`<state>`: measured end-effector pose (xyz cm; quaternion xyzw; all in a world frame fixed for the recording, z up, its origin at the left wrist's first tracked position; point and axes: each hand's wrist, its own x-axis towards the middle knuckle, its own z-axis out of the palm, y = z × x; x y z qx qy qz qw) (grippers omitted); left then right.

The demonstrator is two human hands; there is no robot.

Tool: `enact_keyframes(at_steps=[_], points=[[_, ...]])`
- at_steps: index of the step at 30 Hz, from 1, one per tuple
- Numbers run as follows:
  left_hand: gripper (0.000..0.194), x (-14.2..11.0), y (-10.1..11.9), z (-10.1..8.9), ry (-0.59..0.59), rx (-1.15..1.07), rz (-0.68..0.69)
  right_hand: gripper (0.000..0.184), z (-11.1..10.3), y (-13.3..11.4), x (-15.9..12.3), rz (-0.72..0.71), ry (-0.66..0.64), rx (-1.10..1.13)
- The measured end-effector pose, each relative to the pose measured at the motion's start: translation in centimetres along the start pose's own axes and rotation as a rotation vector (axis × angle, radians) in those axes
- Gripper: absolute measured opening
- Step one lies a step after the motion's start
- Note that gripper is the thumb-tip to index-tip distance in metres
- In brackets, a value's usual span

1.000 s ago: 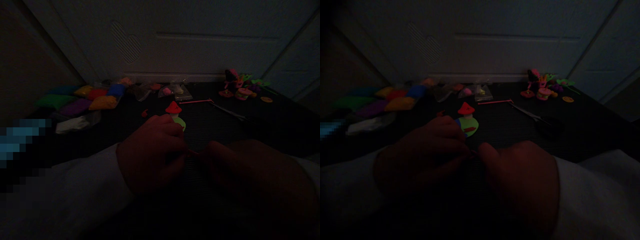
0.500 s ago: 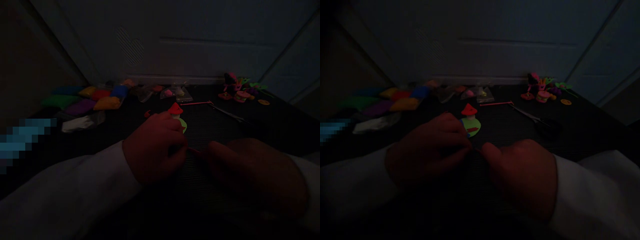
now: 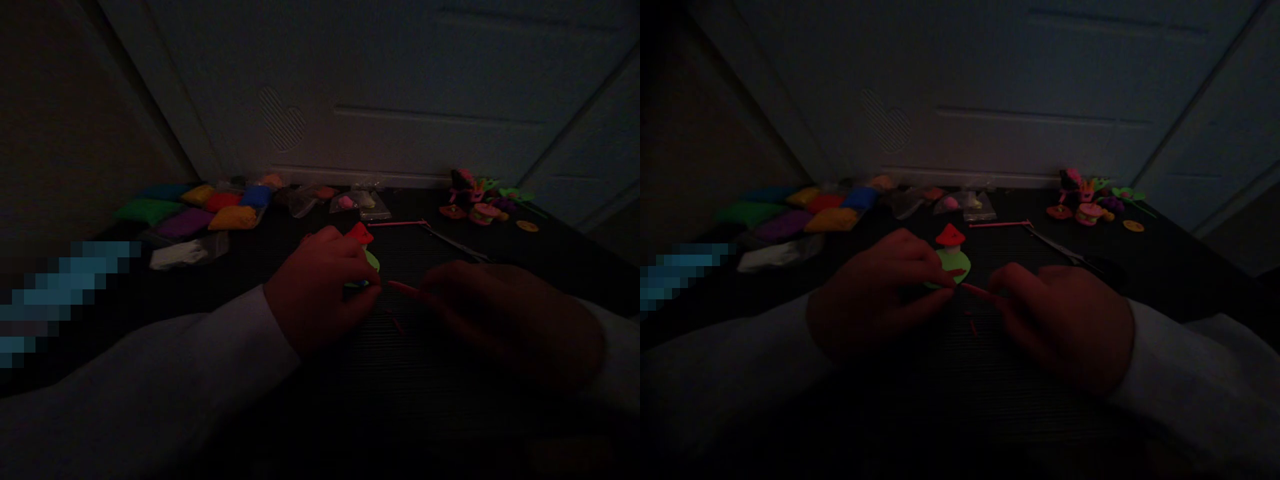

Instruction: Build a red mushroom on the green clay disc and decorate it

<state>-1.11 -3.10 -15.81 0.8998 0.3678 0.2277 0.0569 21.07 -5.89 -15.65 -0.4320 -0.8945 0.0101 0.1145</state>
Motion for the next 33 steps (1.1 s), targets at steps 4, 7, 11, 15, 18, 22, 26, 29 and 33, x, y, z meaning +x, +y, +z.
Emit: enact_keyframes(at_steps=[4,7,11,15,18,22,26,29,33], points=[[0.013,0.1,0.0,0.5,-0.062,-0.017,0.007,0.023,0.6,1.9,0.9,-0.058,0.002,-0.072],[0.013,0.1,0.0,0.8,-0.084,0.007,0.044,0.019,1.1,3.1,1.5,-0.053,-0.047,-0.051],[0.014,0.1,0.0,1.2,-0.105,0.067,0.082,0.023,1.7,3.4,1.8,-0.057,0.048,-0.043],[0.015,0.2,0.4,1.6,-0.162,0.068,0.109,0.027,2.0,3.4,1.4,-0.097,0.16,-0.034],[0.014,0.4,0.6,1.2,-0.175,0.069,0.079,0.027,2.2,3.7,1.2,-0.143,0.205,-0.039],[0.014,0.7,-0.8,-1.3,-0.013,0.061,0.035,0.028,2.3,3.8,1.0,-0.159,0.266,-0.023],[0.02,1.0,-4.7,-4.1,0.158,0.189,-0.127,0.026,2.3,3.0,0.8,-0.124,0.329,0.069],[0.022,0.9,-7.8,-4.5,0.039,0.188,-0.236,0.023,2.3,2.4,0.7,-0.135,0.321,0.118],[0.022,0.6,-9.5,-3.3,-0.122,0.043,-0.275,0.021,2.4,2.2,0.6,-0.147,0.337,0.14]])
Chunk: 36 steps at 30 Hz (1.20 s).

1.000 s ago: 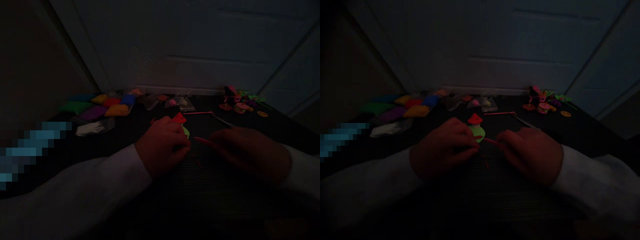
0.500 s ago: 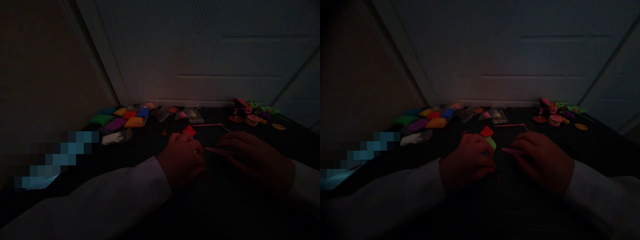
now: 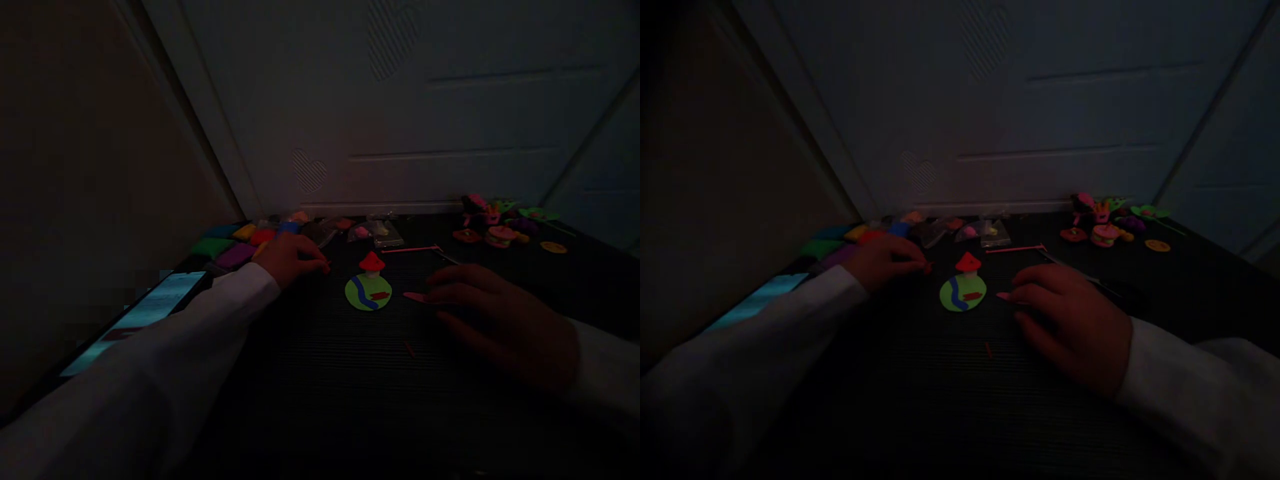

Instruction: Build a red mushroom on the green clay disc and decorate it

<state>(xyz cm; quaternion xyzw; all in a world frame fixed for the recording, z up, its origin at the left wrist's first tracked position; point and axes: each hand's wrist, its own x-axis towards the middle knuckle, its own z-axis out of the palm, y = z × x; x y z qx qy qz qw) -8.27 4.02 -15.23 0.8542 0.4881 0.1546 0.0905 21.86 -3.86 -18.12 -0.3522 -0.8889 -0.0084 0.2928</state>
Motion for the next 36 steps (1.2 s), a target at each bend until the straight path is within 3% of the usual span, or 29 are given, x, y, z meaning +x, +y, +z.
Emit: enact_keyframes(at_steps=[5,12,16,18,22,28,36], points=[[0.026,0.1,0.8,0.7,-0.041,0.006,-0.212,0.021,-0.2,-0.1,0.0,-0.021,-0.012,0.017],[0.036,0.5,1.9,0.2,-0.145,0.063,-0.209,0.022,-0.5,-0.4,0.3,-0.03,-0.024,0.076],[0.027,1.0,1.6,0.0,-0.205,0.103,-0.189,0.021,-0.4,-1.0,0.3,-0.05,-0.054,0.151],[0.026,1.0,1.3,0.1,-0.173,0.121,-0.171,0.019,-0.3,-1.5,0.4,-0.054,-0.092,0.173],[0.029,0.8,1.0,0.4,0.045,0.141,-0.156,0.011,0.0,-2.4,0.6,0.038,-0.216,0.145],[0.028,0.4,1.3,1.6,0.087,0.091,-0.246,0.015,0.3,-3.7,0.6,0.182,-0.292,0.122],[0.03,0.4,1.3,2.6,0.085,0.16,-0.138,0.007,1.2,-3.9,0.6,0.192,-0.285,0.116]])
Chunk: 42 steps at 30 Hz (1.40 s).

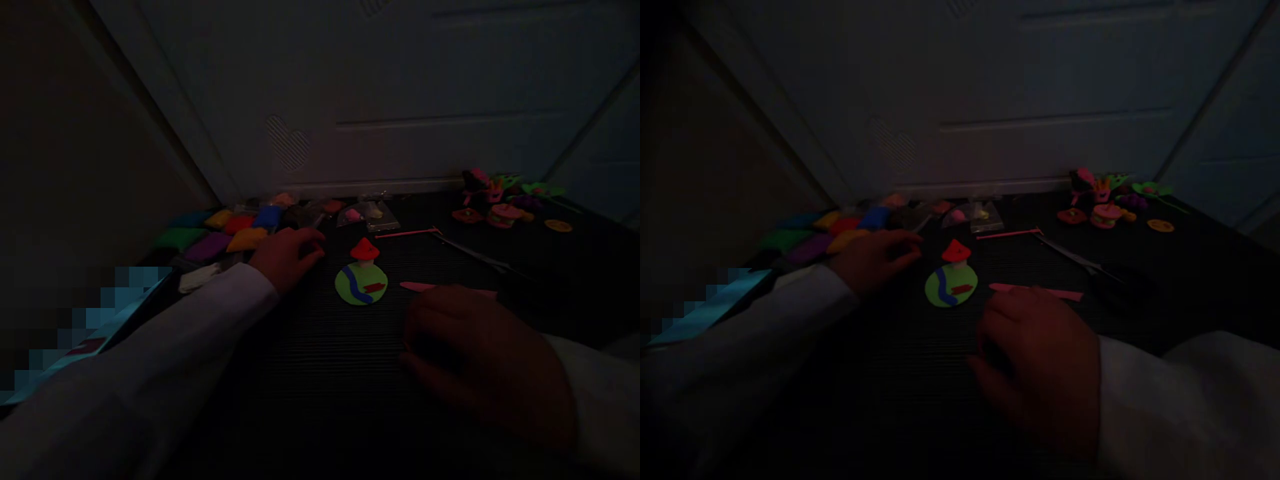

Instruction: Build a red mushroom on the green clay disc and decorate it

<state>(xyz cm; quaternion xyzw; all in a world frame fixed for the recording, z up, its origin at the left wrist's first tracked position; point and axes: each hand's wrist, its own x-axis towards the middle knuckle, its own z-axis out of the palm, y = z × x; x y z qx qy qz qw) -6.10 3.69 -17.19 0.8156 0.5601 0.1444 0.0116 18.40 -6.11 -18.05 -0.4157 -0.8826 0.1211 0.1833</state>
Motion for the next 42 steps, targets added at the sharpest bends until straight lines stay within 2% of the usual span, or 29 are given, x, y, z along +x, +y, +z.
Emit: enact_keyframes(at_steps=[8,13,18,23,26,35,42], points=[[0.031,-0.4,0.4,0.1,0.023,0.011,0.028,0.008,0.3,0.7,-0.4,-0.067,0.075,0.008],[0.03,-0.4,0.3,0.4,0.032,0.038,0.038,0.009,0.4,1.0,-0.4,-0.064,0.017,0.012],[0.031,-0.2,0.1,0.6,0.035,0.049,0.082,0.007,-0.4,0.8,-0.3,-0.089,0.005,0.032],[0.037,-0.2,-0.1,0.6,0.051,0.072,0.075,0.026,-1.1,1.4,-0.8,-0.176,0.046,0.066],[0.038,-0.2,-0.2,0.5,0.064,0.064,0.071,0.035,-1.4,1.8,-1.2,-0.26,-0.006,-0.029],[0.038,-0.3,-0.4,0.3,0.072,0.057,0.046,0.046,-1.1,1.8,-1.7,-0.339,-0.056,-0.213],[0.038,-0.3,-0.4,0.1,0.069,0.061,0.045,0.049,-1.3,1.7,-1.9,-0.384,-0.111,-0.203]])
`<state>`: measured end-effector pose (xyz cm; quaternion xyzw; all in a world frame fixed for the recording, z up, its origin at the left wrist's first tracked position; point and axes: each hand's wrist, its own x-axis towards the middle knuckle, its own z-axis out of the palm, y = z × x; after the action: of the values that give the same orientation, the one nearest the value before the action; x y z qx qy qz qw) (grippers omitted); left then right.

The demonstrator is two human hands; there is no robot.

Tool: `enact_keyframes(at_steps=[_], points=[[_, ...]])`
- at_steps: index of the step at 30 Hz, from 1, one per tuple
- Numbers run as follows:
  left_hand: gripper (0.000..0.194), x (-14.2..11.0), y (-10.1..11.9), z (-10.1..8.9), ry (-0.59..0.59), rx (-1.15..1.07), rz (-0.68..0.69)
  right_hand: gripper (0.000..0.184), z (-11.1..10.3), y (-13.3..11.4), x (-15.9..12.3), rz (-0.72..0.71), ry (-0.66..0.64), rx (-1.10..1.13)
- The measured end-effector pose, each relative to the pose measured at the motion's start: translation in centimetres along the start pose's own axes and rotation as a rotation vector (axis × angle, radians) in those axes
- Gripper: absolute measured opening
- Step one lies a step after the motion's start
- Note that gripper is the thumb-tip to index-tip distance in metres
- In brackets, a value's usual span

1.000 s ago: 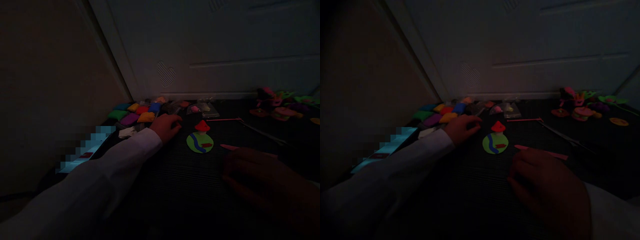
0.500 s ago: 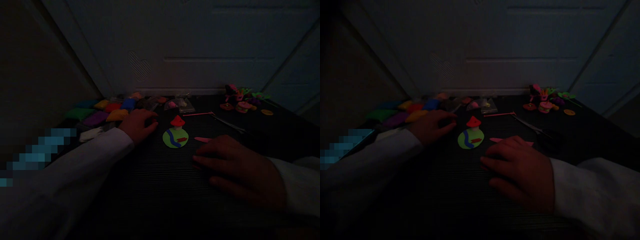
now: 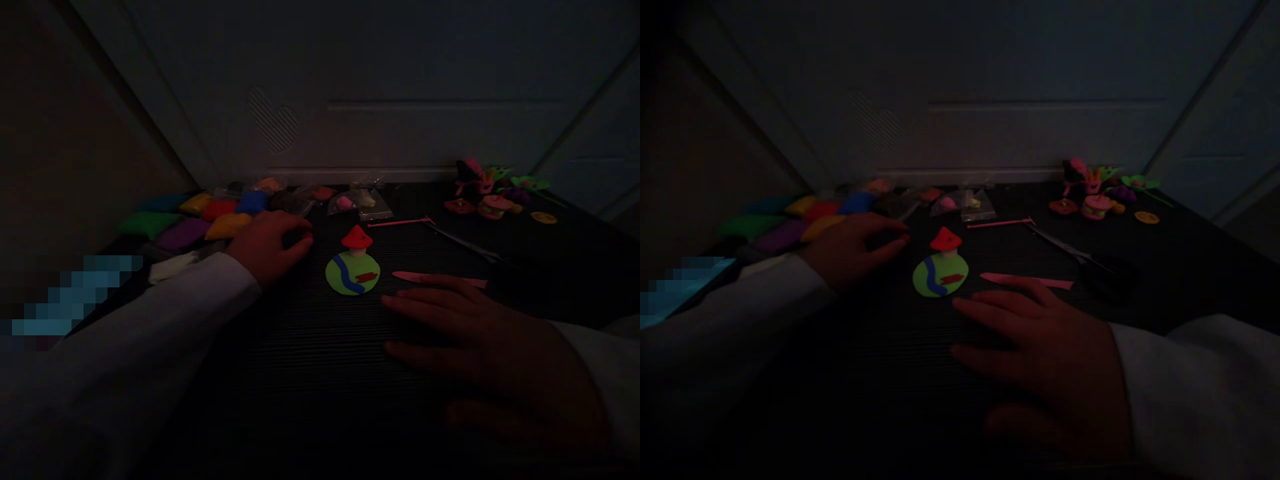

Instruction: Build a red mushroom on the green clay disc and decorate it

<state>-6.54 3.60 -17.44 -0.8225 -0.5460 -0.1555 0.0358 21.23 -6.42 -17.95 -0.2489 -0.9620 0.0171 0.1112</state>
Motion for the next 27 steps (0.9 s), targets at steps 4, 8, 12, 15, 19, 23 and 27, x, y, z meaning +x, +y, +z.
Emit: enact_keyframes(at_steps=[4,8,12,15,19,23,27], points=[[0.037,0.0,-0.02,0.01,-0.007,-0.007,0.002,0.05,-0.02,0.06,-0.01,0.049,-0.008,-0.014],[0.037,0.02,0.0,-0.01,-0.011,-0.012,-0.004,0.05,-0.09,0.05,0.01,0.031,-0.023,0.006],[0.037,0.02,-0.04,-0.05,-0.014,-0.021,-0.003,0.051,-0.09,0.05,-0.02,0.079,-0.015,-0.025],[0.038,-0.03,-0.16,-0.07,-0.011,-0.014,0.001,0.05,-0.14,0.01,-0.03,0.055,-0.015,0.009],[0.038,-0.04,-0.23,-0.05,-0.014,-0.013,0.007,0.051,-0.15,-0.01,0.0,0.071,0.002,0.005],[0.037,0.03,-0.15,0.02,-0.022,-0.014,0.0,0.053,-0.15,0.01,-0.02,0.055,-0.005,0.008],[0.037,0.01,-0.1,0.03,-0.016,-0.017,0.007,0.053,-0.1,0.11,-0.01,0.072,0.002,-0.007]])
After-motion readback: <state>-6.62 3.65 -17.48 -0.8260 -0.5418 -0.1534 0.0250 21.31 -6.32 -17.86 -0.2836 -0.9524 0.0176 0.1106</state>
